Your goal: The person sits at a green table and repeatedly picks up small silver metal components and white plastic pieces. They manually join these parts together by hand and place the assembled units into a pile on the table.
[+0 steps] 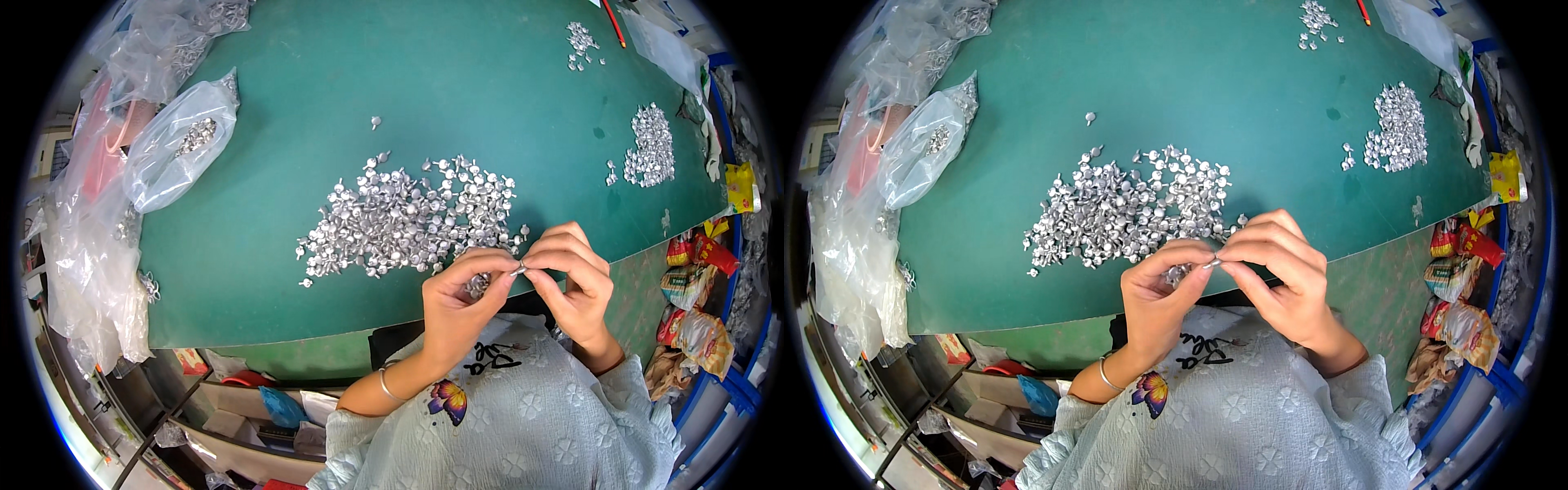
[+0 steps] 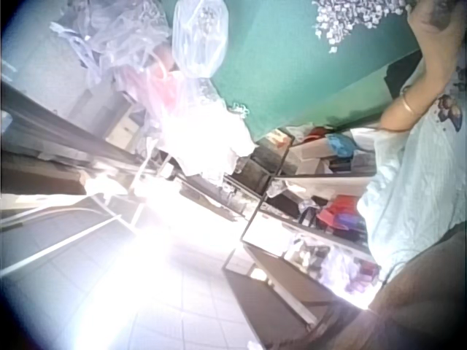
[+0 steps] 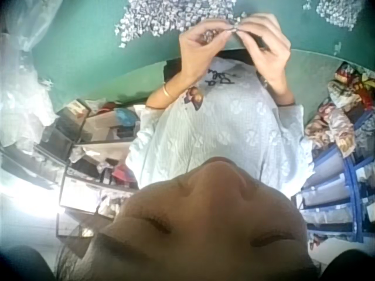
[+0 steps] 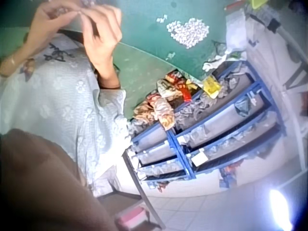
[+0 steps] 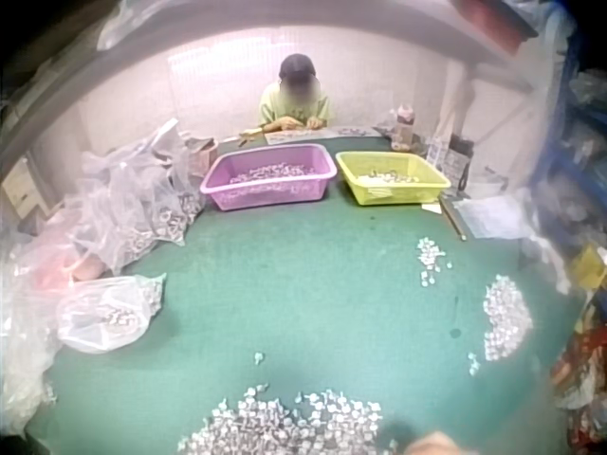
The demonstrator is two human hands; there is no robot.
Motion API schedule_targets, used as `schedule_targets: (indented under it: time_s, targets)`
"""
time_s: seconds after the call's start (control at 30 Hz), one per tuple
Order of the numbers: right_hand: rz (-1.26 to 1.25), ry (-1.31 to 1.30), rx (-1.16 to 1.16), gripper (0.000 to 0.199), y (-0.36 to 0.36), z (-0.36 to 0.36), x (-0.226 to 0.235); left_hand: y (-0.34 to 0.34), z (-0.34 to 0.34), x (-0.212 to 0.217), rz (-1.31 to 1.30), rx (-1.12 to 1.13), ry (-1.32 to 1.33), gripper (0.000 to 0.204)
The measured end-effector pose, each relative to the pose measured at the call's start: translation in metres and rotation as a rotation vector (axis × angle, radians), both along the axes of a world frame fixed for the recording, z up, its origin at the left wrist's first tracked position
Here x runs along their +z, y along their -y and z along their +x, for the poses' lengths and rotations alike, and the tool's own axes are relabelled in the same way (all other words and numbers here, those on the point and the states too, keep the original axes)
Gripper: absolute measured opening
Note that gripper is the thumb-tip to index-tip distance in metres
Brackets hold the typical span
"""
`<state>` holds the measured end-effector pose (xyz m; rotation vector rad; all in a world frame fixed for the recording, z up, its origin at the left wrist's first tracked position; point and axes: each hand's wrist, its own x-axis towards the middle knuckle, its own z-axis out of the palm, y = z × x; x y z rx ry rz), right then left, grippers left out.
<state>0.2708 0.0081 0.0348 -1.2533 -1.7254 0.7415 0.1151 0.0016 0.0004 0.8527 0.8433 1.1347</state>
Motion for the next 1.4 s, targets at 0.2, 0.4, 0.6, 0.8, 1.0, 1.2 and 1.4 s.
schedule_targets:
  time_s: [0.2, 0.4, 0.6, 0.8, 1.0, 1.2, 1.4]
  targets:
    - [0.222, 0.211, -0.007, 0.018, 0.0, 0.0, -0.001, 0.0, 0.0, 0.008, -0.113, -0.014, 0.034, 0.018]
    - [0.194, 0.058, -0.002, 0.018, 0.001, -0.002, -0.005, -0.001, 0.0, -0.004, -0.058, -0.026, 0.079, 0.021]
    - [0.075, 0.035, 0.027, 0.02, -0.001, 0.001, 0.001, -0.003, -0.002, 0.006, -0.091, -0.052, 0.038, 0.023]
    - [0.033, -0.011, -0.002, 0.021, -0.001, 0.001, 0.001, -0.003, -0.003, 0.006, -0.094, -0.072, 0.041, 0.022]
    - [0.108, 0.08, -0.042, 0.022, 0.0, 0.0, 0.002, -0.002, -0.002, 0.002, -0.282, -0.122, 0.254, 0.019]
    - [0.134, 0.123, -0.039, 0.023, 0.002, 0.0, 0.004, -0.002, -0.004, 0.0, -0.324, -0.161, 0.302, 0.02]
    - [0.12, 0.131, -0.041, 0.02, 0.0, -0.001, 0.006, -0.005, -0.002, -0.001, -0.287, -0.143, 0.327, 0.021]
